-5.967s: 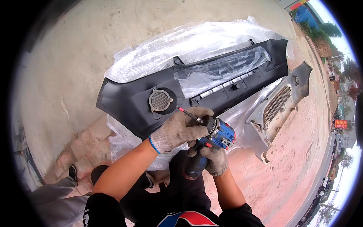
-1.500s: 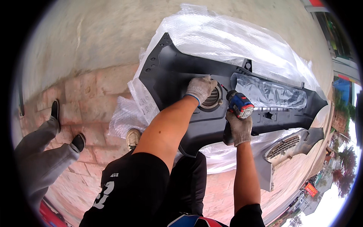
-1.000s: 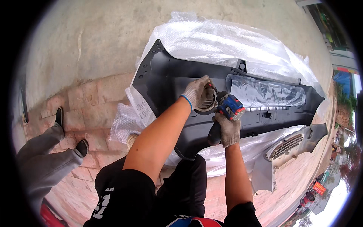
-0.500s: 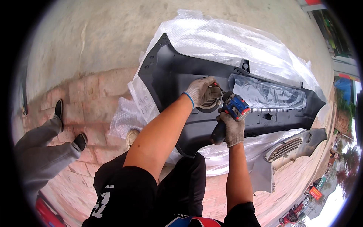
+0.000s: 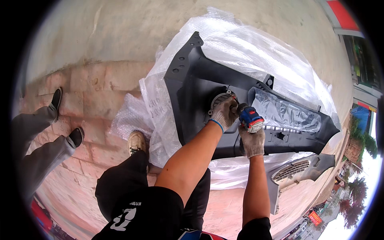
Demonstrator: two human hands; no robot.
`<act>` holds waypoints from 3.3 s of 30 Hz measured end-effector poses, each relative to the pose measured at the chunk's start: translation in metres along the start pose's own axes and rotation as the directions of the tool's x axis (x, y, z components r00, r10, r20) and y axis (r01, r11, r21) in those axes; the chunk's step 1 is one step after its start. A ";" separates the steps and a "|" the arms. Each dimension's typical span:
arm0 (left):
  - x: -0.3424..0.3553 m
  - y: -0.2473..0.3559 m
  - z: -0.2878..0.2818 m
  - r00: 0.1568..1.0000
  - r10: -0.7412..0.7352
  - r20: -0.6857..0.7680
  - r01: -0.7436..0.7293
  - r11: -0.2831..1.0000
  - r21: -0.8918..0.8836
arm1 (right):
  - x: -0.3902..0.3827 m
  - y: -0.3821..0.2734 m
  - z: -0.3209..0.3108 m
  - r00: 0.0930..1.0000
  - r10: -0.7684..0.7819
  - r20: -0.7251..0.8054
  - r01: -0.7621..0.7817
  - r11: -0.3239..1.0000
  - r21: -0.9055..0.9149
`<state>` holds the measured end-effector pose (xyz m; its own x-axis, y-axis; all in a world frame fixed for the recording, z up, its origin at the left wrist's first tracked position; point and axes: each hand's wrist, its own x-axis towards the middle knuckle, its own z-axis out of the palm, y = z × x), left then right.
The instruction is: The person removes a circular vent from an old car bumper using a power drill, then installs it into a new bumper. They repeat the process for the second vent, securing both with screws.
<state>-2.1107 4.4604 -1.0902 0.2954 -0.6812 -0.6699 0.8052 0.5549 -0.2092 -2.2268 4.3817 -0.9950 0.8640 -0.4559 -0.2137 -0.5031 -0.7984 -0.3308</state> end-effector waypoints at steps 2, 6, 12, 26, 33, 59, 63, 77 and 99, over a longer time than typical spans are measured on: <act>0.002 0.000 0.003 1.000 0.009 -0.013 -0.010 1.000 -0.020 | 0.007 0.001 -0.001 1.000 -0.025 0.019 0.025 0.999 -0.023; 0.011 0.002 -0.003 0.999 0.005 0.033 -0.004 1.000 -0.018 | 0.019 -0.009 -0.011 0.997 0.021 0.075 -0.018 0.999 -0.037; 0.012 0.002 0.002 0.999 0.027 -0.037 -0.028 0.999 -0.027 | 0.039 -0.040 -0.040 0.969 0.186 0.164 -0.191 0.981 0.020; -0.006 0.016 0.007 0.756 0.599 0.265 -0.053 -0.347 0.936 | 0.098 -0.077 -0.085 0.848 0.320 0.422 -0.283 0.947 -0.150; 0.008 0.037 0.005 0.796 0.563 0.223 -0.107 -0.232 0.967 | 0.104 -0.077 -0.074 0.846 0.298 0.441 -0.267 0.954 -0.133; 0.005 0.042 -0.010 0.807 0.587 0.067 0.094 -0.239 0.967 | 0.126 -0.079 -0.050 0.814 0.160 0.559 0.029 0.949 -0.315; 0.004 0.046 -0.014 0.832 0.539 0.130 0.011 -0.250 0.968 | 0.126 -0.072 -0.047 0.827 0.128 0.548 0.079 0.938 -0.338; -0.008 0.044 -0.011 0.860 0.494 0.129 0.006 -0.263 0.965 | 0.112 -0.066 -0.080 0.888 0.072 0.455 0.052 0.965 -0.255; -0.159 -0.047 -0.016 0.995 -0.050 -0.083 0.095 0.663 0.743 | -0.214 -0.050 -0.027 0.763 0.617 0.190 -0.428 0.263 0.865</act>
<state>-2.2036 4.5506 -0.9849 0.2112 -0.6663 -0.7151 0.9436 -0.0518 0.3270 -2.3861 4.5092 -0.9077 0.3453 -0.7660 -0.5422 -0.5195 0.3252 -0.7902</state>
